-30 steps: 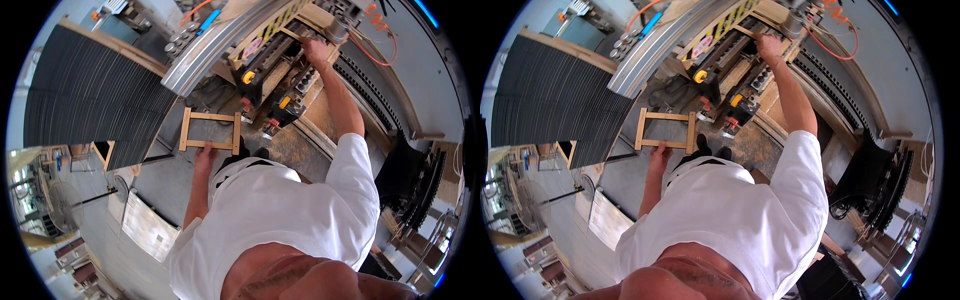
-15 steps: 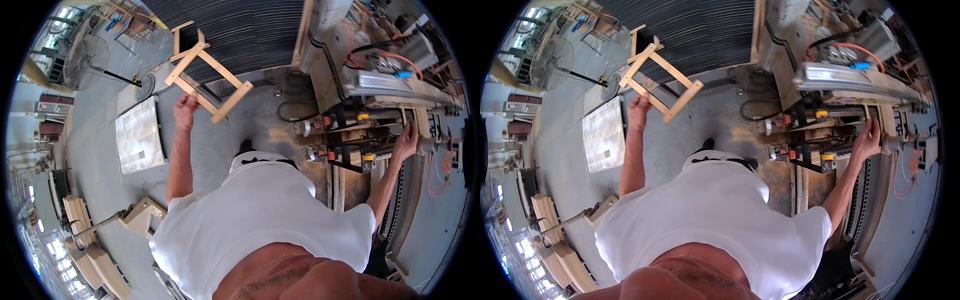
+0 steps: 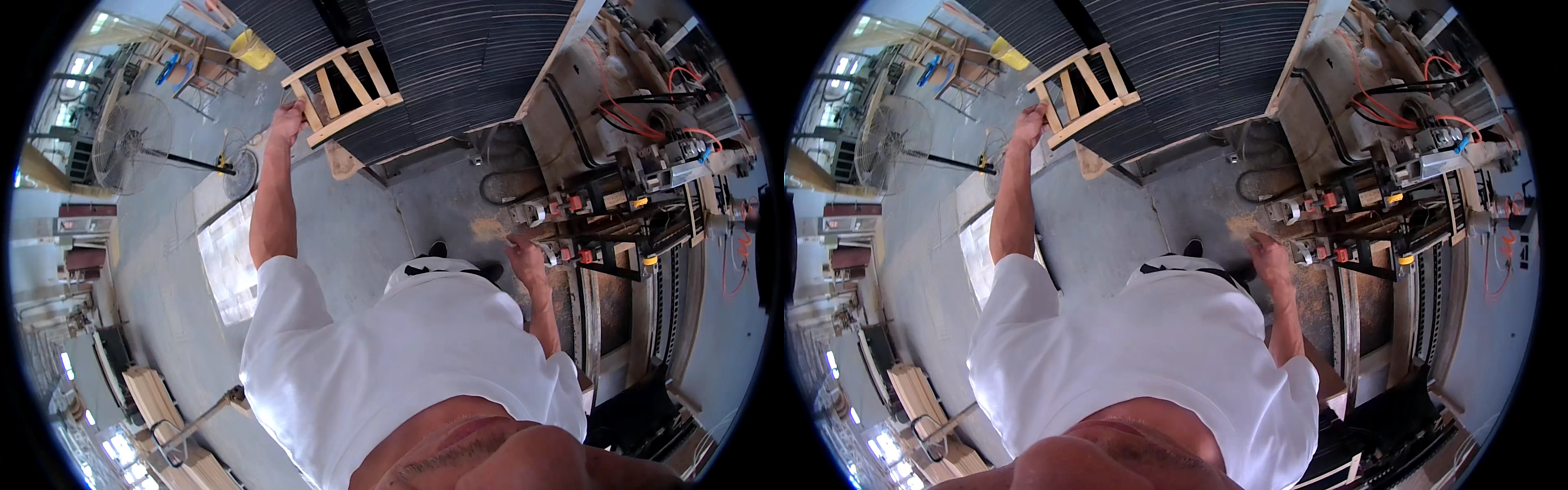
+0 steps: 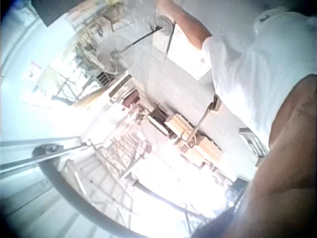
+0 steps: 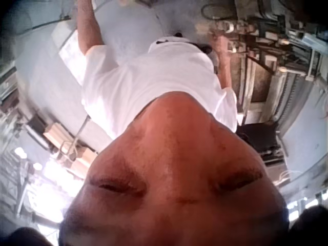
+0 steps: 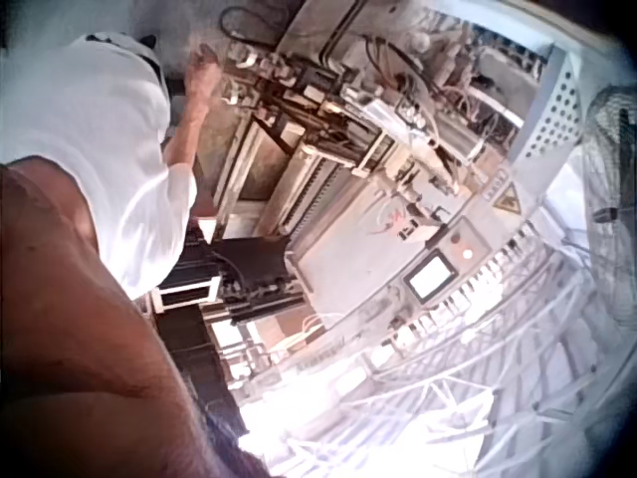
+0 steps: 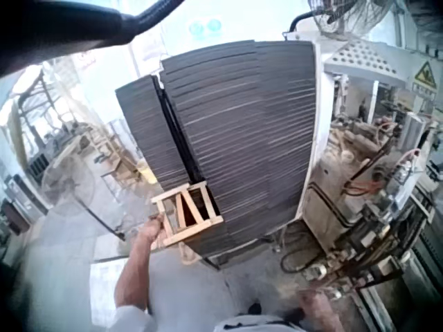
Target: The person repeatedly picks up small wooden frames from a table, places them into a machine, and removes them to set aside. The process is repeated multiple times with the same type of frame.
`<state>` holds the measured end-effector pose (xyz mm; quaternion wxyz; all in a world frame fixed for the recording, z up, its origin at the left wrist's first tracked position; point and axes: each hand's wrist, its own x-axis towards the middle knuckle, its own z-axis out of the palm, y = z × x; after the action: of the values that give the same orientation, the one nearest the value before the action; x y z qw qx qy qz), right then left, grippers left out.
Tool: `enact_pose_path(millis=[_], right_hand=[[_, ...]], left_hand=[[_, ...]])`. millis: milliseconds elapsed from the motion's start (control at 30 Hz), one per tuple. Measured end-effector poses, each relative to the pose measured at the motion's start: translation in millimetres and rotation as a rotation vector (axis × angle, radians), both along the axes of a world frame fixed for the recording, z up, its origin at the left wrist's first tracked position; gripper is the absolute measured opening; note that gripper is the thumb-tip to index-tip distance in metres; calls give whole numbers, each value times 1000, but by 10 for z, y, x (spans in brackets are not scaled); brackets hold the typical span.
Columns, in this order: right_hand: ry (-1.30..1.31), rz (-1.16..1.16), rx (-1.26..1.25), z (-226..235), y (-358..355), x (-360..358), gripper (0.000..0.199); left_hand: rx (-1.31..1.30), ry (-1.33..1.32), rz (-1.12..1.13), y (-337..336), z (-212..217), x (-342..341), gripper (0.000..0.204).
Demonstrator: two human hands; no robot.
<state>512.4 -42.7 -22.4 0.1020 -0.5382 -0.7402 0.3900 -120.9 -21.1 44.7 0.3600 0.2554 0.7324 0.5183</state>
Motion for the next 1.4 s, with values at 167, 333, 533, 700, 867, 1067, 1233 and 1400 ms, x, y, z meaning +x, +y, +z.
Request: enact_pose_path(millis=[167,333,533,700,867,1067,1233,1400], right_hand=[[-225,-69,-93,-605,-342,337,37],[-105,-99,-115,-931,-565,275,39],[-74,-144,-73,-630,-569,53,36],[-120,-419,-10,0,-558,372,38],[-212,-610,384,856,-872,977,32],[-713,-1010,811,1862,-2084,2022,30],[-1159,-1396,429,1990,-3629,2785,27],[-763,-1692,284,1706,-4117,2975,23]], left_hand=[[-26,421,34,558,-19,394,32],[-87,895,25,514,40,354,36],[379,850,244,337,76,884,38],[515,406,-22,1,26,2320,20],[120,-185,-798,-192,-895,3801,21],[-98,-124,-1267,-187,-1152,4742,32],[-152,31,-1445,-74,-1404,5343,33],[-157,29,-1500,-238,-1589,5891,28]])
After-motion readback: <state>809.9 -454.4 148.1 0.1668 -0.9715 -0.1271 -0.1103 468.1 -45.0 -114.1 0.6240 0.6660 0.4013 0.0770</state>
